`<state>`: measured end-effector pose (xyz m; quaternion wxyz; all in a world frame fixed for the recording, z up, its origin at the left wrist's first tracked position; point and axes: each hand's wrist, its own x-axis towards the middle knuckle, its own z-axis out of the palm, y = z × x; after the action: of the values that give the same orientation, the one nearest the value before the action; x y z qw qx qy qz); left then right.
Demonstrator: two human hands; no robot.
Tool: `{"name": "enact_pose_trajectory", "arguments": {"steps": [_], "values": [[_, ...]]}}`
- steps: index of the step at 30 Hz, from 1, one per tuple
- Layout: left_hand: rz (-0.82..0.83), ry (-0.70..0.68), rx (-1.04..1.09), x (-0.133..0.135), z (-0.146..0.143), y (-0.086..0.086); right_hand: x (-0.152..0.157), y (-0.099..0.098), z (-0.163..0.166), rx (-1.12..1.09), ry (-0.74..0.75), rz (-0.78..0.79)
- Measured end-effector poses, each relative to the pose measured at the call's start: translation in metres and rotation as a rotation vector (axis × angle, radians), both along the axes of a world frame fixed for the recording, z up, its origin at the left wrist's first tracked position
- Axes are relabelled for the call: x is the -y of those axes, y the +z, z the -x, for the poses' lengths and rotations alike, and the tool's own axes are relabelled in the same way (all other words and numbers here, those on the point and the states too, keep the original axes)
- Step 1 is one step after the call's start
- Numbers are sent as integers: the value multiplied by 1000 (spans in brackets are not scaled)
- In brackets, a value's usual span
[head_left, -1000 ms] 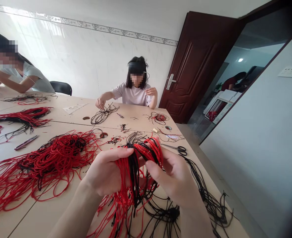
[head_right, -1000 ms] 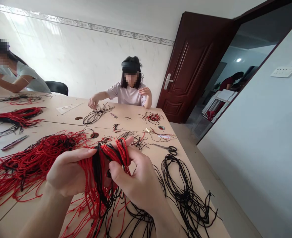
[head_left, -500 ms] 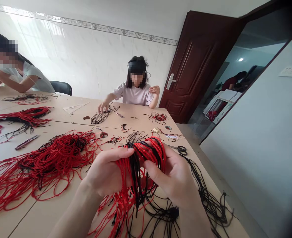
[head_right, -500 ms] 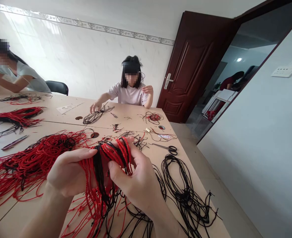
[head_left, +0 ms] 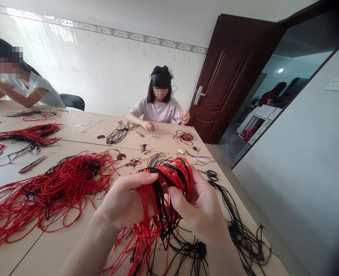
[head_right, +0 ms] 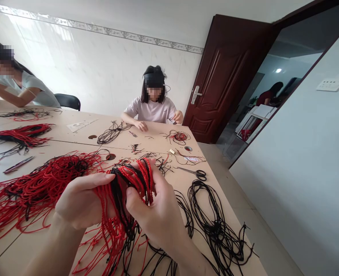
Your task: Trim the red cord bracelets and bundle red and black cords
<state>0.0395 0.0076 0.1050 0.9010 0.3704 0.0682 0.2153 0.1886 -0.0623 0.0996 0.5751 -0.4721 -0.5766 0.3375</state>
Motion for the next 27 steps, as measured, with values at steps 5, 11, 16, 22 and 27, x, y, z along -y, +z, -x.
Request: {"name": "enact_pose_trajectory", "arguments": {"steps": [5,11,16,22,27], "values": [[34,63,-75,0,2,-4,1,-1,1,84,-33,25],[-8,7,-10,2,1,0,2,-2,-1,40,-10,32],[-29,0,-5,1,-1,1,1,-1,0,16,44,41],[27,50,-31,1,-2,-3,1,-4,2,43,17,11],[36,67,-30,2,-2,-4,0,-5,5,73,-25,-26]]}}
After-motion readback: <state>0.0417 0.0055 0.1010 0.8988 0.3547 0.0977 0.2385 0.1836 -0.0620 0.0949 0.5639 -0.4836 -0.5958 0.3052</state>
